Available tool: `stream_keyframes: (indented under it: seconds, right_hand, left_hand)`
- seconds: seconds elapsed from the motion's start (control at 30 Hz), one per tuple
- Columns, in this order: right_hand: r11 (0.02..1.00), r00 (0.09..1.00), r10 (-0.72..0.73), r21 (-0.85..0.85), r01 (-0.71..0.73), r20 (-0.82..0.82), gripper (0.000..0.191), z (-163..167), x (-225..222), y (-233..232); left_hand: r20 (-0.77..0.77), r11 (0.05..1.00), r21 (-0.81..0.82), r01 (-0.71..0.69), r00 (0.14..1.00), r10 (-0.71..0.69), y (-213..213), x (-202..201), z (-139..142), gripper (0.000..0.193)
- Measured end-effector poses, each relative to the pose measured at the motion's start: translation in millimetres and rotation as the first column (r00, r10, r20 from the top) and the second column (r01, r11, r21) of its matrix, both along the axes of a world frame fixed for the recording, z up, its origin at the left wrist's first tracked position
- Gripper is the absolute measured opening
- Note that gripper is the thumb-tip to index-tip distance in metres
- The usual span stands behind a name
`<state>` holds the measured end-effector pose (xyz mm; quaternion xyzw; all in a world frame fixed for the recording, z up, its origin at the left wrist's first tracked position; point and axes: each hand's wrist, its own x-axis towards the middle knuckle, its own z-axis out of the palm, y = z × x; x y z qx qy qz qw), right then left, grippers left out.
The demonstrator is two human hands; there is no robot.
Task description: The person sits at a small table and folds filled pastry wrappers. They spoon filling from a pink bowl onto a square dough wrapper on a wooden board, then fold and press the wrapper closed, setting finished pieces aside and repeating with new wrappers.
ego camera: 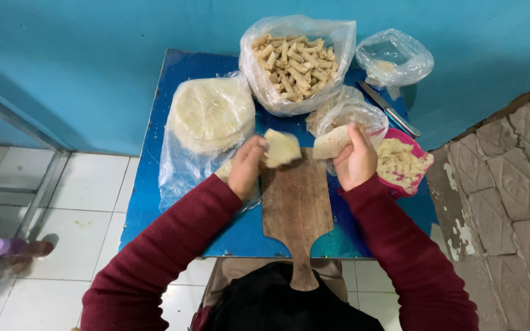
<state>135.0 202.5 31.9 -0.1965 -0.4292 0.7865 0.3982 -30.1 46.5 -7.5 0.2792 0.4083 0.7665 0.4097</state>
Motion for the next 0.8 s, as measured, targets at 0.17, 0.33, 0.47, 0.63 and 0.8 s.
stream_keyframes:
  seconds: [0.17, 0.33, 0.47, 0.63, 0.8]
  right_hand:
    - [0.441, 0.805, -0.474, 0.887, -0.134, 0.357, 0.013, -9, 0, -18]
    - [0.303, 0.848, -0.33, 0.897, -0.321, 0.415, 0.009, -16, -13, -50]
    - [0.223, 0.866, -0.282, 0.906, -0.359, 0.413, 0.014, -10, -15, -59]
    - [0.118, 0.91, -0.378, 0.984, -0.136, 0.171, 0.025, 11, -3, -53]
    - [0.058, 0.931, -0.326, 0.987, -0.151, 0.161, 0.029, 3, -6, -49]
  left_hand:
    - [-0.016, 0.966, 0.116, -0.229, 0.973, 0.232, -4, -4, 9, 0.021]
    - [-0.038, 0.971, 0.079, -0.227, 0.972, 0.23, -4, -3, 10, 0.022]
    - [-0.066, 0.966, 0.155, -0.209, 0.973, 0.221, 0, -3, 3, 0.022]
    - [-0.297, 0.989, 0.039, -0.144, 0.943, 0.149, 2, 3, -2, 0.024]
    - [-0.669, 0.991, 0.031, -0.132, 0.734, 0.119, -7, 8, 1, 0.039]
